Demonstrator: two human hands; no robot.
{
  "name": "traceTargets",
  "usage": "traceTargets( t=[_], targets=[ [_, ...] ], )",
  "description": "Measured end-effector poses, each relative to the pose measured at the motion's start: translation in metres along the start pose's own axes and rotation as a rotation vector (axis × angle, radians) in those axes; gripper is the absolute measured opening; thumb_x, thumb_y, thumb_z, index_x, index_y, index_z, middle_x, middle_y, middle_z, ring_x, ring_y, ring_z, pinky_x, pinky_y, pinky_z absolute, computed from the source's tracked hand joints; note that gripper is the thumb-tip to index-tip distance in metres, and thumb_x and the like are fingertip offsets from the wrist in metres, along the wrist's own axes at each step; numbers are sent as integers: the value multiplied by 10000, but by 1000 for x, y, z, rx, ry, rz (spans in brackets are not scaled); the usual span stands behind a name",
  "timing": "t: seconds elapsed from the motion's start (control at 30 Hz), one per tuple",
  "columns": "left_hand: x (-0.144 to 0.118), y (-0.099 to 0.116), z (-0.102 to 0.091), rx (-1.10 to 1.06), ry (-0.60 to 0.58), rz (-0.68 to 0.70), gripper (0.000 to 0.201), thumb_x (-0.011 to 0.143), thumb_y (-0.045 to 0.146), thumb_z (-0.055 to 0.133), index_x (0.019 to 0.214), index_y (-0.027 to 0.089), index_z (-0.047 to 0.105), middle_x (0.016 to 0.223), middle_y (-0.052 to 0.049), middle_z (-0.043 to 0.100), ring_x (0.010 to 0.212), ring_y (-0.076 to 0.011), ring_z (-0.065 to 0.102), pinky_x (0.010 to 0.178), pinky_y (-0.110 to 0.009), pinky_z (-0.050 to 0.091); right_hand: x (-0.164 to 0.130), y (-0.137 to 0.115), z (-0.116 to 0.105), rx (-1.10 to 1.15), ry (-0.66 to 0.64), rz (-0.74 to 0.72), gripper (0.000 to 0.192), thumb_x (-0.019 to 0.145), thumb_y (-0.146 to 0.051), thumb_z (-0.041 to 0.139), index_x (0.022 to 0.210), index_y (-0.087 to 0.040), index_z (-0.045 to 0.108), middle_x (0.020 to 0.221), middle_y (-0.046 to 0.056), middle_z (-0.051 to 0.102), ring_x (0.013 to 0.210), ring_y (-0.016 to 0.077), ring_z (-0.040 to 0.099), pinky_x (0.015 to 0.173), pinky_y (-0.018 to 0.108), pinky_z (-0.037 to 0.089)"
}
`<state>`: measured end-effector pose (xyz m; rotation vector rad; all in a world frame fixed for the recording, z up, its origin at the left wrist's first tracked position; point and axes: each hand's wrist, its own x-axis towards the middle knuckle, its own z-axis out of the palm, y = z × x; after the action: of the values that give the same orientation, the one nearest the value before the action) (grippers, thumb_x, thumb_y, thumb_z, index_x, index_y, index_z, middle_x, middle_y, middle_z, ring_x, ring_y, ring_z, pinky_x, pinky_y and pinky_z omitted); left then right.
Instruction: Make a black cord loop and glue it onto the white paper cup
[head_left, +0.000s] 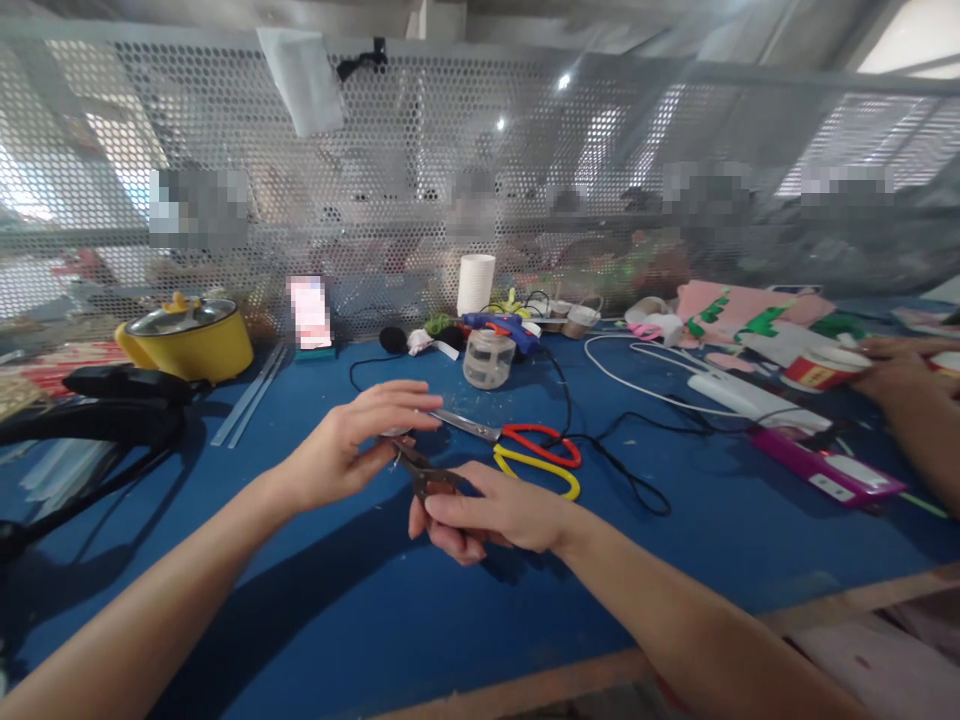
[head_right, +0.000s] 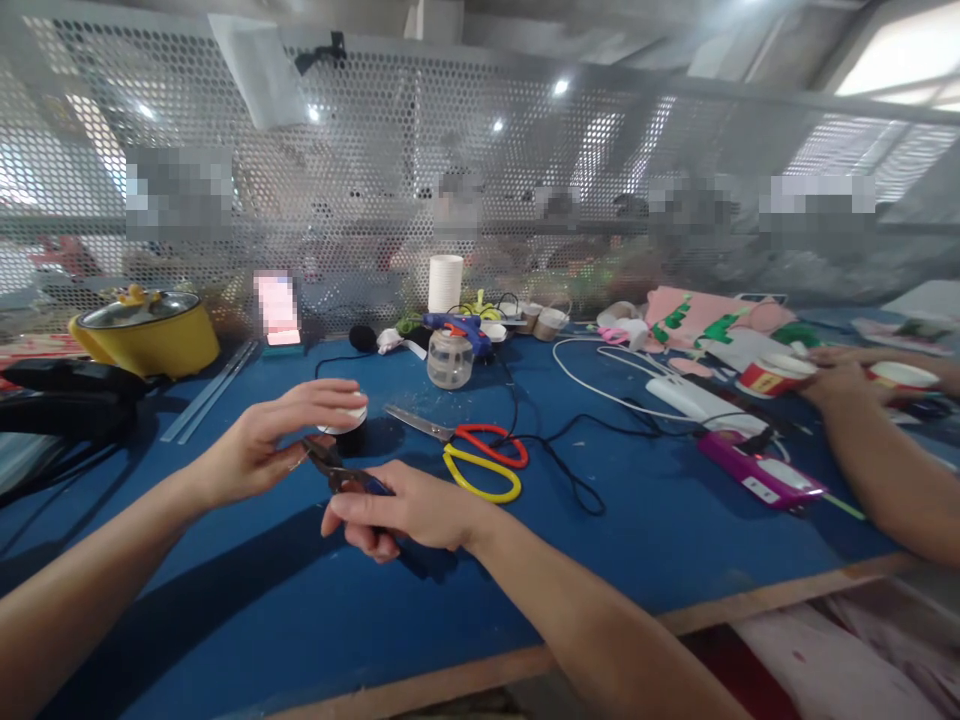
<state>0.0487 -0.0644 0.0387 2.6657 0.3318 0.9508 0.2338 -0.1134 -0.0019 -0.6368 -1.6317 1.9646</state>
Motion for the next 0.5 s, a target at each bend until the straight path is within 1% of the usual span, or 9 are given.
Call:
traceTargets(
  t=[0.03,0.1,0.2,0.27,0.3,0.37,0.43,0.5],
  targets=[
    [0,2,0,-7,-6,15,280,792,95,413,1008,167,577,1041,-125,607,1084,-212,479,880,-382,418,-1,-1,0,1,-20,6,284,794,-375,494,811,-97,550,550,-29,429,442,46,392,426,193,296],
    [-1,5,-1,42,37,0,260,806,101,402,949,165,610,930,-111,643,958,-179,559,783,-304,478,-3,-2,0,14,-50,13,333,777,-408,505,848,-88,562,570,-19,443,457,52,414,429,194,299],
    [-2,9,-7,288,158,-17,258,806,114,412,930,176,630,843,-78,654,794,-132,600,671,-224,488,-4,-3,-1,47,-75,5,441,742,-473,520,947,-84,555,631,6,474,508,73,457,464,209,328],
    [-3,12,-13,464,250,-34,252,798,123,428,918,177,642,787,-58,652,715,-114,596,626,-201,473,-3,-3,-1,28,-46,-23,475,736,-493,515,988,-91,538,672,16,485,549,86,478,504,225,353],
    [-2,13,-15,525,287,-69,248,796,131,433,917,171,645,760,-52,647,675,-106,588,603,-194,463,-2,-3,-1,-14,5,-43,466,747,-490,501,998,-98,529,684,16,483,561,88,480,521,231,363],
    [-1,16,-18,561,304,-185,249,795,148,432,925,151,646,722,-47,634,619,-99,566,568,-191,444,0,-3,0,-169,192,-92,418,778,-463,470,1004,-114,515,696,10,475,578,90,473,562,244,382],
    [0,18,-16,486,255,-336,243,790,170,441,911,142,651,699,-39,629,589,-97,546,544,-190,426,2,-3,0,-404,419,-154,364,799,-428,451,1006,-134,506,718,12,481,607,100,467,605,258,395],
    [1,19,-12,335,204,-502,234,785,201,450,885,144,655,665,-23,627,554,-91,527,509,-181,405,4,-2,0,-659,580,-217,330,800,-403,454,1003,-147,507,756,26,504,658,122,472,642,276,399]
  ],
)
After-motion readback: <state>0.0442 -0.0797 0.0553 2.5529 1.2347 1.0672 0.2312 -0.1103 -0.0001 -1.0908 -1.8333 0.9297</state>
